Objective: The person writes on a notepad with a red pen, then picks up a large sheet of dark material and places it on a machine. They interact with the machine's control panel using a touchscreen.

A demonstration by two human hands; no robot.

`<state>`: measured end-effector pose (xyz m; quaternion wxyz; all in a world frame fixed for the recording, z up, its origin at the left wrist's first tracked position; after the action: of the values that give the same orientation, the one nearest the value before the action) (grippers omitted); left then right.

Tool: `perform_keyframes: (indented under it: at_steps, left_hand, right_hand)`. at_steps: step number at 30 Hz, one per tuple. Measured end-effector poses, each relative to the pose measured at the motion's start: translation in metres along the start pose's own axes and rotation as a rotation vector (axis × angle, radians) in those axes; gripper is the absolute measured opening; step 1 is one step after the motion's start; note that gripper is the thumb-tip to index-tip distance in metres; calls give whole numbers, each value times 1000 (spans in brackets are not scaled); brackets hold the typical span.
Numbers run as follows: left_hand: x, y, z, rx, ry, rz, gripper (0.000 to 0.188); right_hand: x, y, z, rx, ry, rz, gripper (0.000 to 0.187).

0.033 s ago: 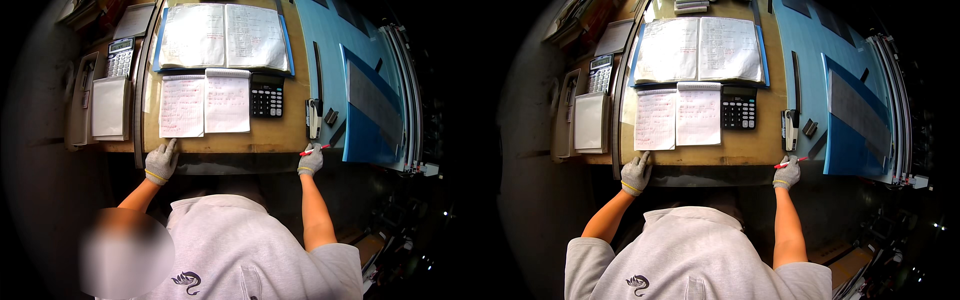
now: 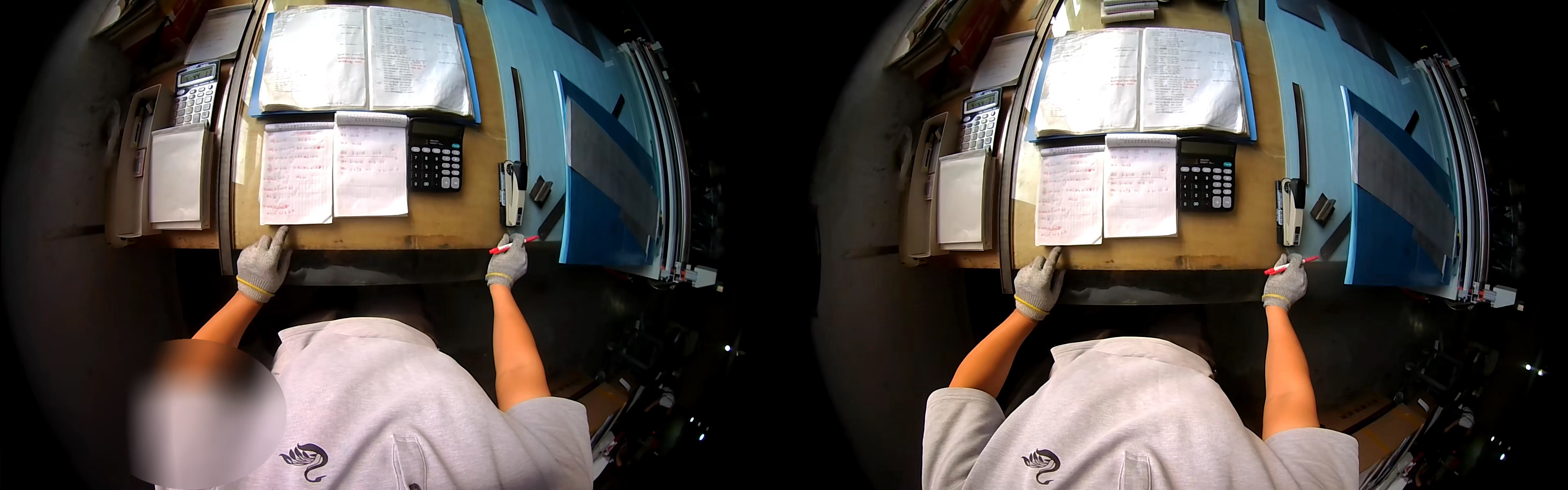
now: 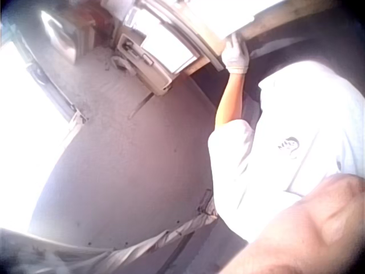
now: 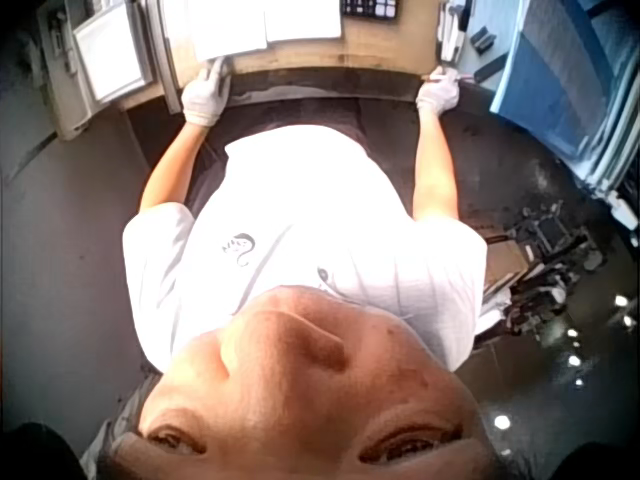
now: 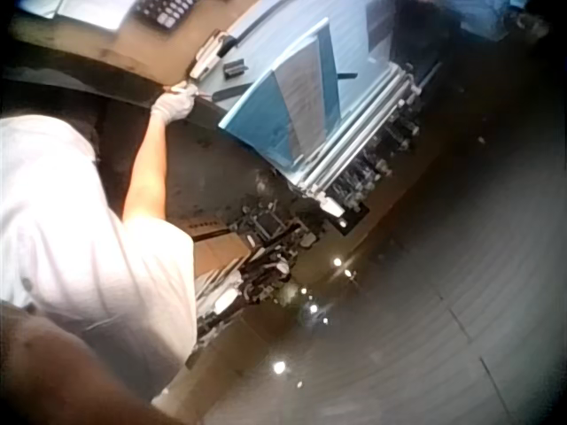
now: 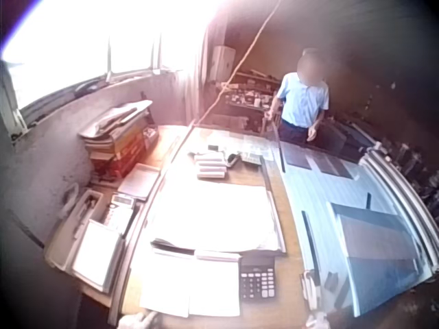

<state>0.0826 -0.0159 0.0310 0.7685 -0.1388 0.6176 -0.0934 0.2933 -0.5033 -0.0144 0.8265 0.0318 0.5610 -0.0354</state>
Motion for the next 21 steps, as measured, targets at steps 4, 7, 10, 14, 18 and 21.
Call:
perform_keyframes:
  at_steps: [4,7,10,14,18,21]
  left_hand:
    - [0,0,0,-6,-2,6,54]
    - [1,1,0,-2,-5,1,54]
    - [1,0,-1,0,3,-4,56]
    - [1,1,-1,-8,7,-18,57]
    - [1,2,-1,-15,16,-36,57]
    - [0,1,0,-17,13,-34,57]
  right_hand:
    - [-2,2,1,-4,12,-8,19]
    - [-2,2,1,-7,9,4,18]
    - [-1,1,1,-11,5,15,18]
    - [-1,2,1,-24,-9,17,18]
    - [0,1,1,-10,-8,-13,19]
    - [1,0,0,-18,-19,-7,19]
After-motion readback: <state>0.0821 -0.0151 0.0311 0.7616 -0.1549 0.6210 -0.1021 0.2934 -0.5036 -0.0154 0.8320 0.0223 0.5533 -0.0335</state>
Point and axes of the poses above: each hand's wrist, its own z-axis towards the middle knuckle, its own x-axis out of the palm, y = z × x, the point moved 7 cm from there along z, towards the middle knuckle, and after that the axes turned 8 degrees about -z, right-handed, at the moved point
